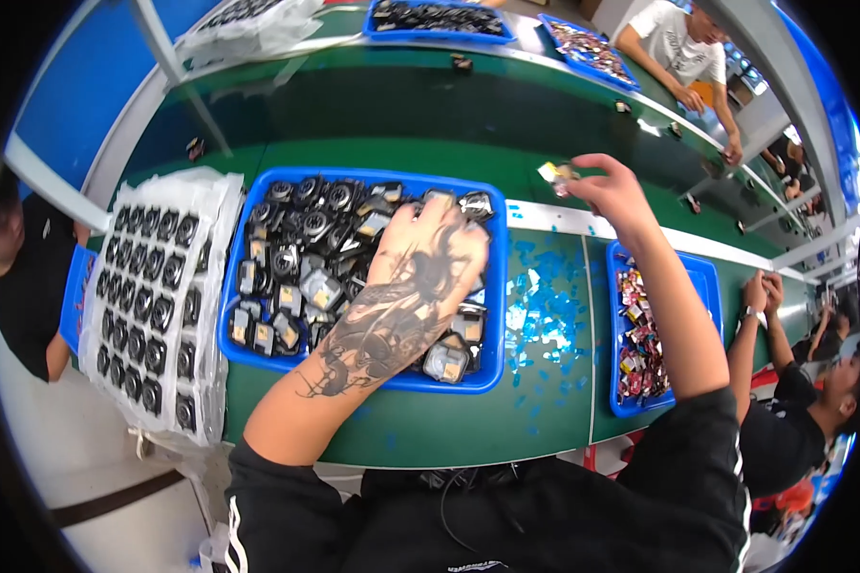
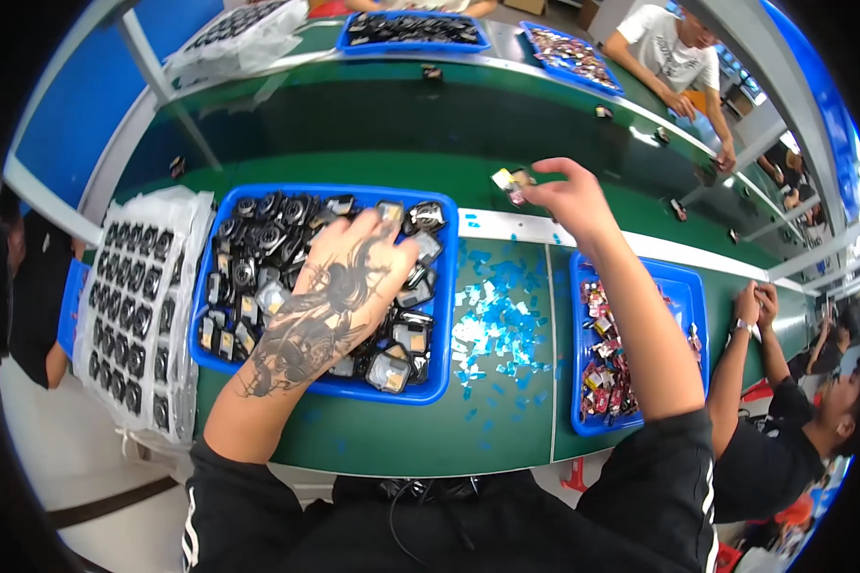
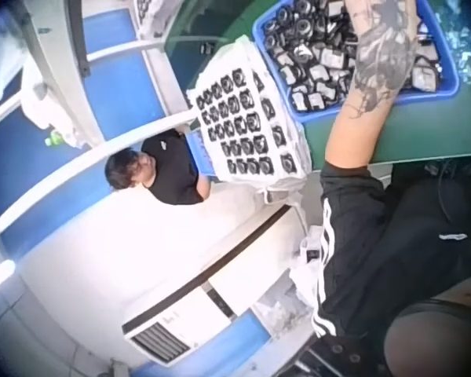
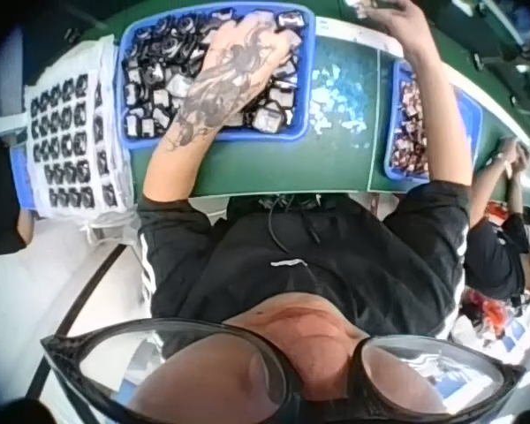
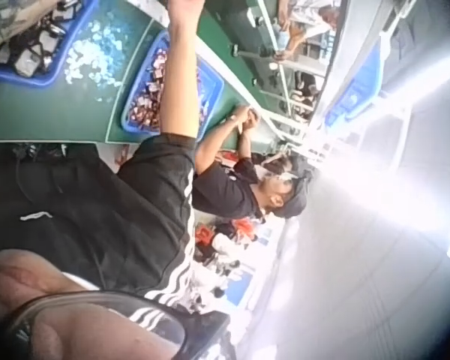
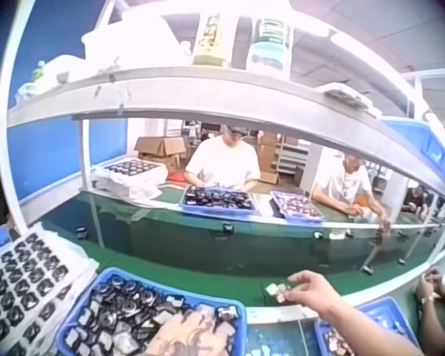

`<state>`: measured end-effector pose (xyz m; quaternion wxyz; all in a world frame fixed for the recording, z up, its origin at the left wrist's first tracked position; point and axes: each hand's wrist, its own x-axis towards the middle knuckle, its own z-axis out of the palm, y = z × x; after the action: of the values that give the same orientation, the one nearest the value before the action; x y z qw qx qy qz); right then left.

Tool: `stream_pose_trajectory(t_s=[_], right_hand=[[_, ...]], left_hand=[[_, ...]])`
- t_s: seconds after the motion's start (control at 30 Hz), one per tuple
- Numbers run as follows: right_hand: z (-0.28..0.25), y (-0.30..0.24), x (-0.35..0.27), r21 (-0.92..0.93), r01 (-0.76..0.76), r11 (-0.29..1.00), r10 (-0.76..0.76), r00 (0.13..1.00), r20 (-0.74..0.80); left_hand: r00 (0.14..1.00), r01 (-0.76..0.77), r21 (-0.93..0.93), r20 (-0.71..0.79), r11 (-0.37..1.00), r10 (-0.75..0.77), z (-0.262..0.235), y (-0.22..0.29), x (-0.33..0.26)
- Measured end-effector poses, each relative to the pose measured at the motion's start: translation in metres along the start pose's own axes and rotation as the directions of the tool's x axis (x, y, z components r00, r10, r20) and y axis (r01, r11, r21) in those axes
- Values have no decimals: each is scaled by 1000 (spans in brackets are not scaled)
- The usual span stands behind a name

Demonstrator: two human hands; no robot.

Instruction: Assembling electronic fan components on a factory production line.

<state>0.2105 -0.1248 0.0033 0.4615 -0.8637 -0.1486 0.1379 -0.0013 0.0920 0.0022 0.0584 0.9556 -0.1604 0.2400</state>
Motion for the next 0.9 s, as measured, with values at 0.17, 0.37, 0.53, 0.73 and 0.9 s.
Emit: stream_pose_trajectory(t_s=[0.17,0.37,0.53,0.73,0.9], right_hand=[[-4,64,75,-285,-11,958,-9,998,-67],[-26,51,55,-144,56,988,-70,993,-97],[-86,50,5,-249,208,946,-243,963,-117],[-91,48,-67,-545,287,788,-251,958,141],[-72,66,-81,-698,435,569,-544,836,78]], left_hand=[[997,-71,40,-21,997,72,21,1,-2],[995,1,-18,102,1000,1,14,0,3],[971,-17,-130,233,991,47,8,9,11],[996,-80,-235,-47,969,71,24,-7,12],[907,418,-763,321,493,-272,12,22,42]])
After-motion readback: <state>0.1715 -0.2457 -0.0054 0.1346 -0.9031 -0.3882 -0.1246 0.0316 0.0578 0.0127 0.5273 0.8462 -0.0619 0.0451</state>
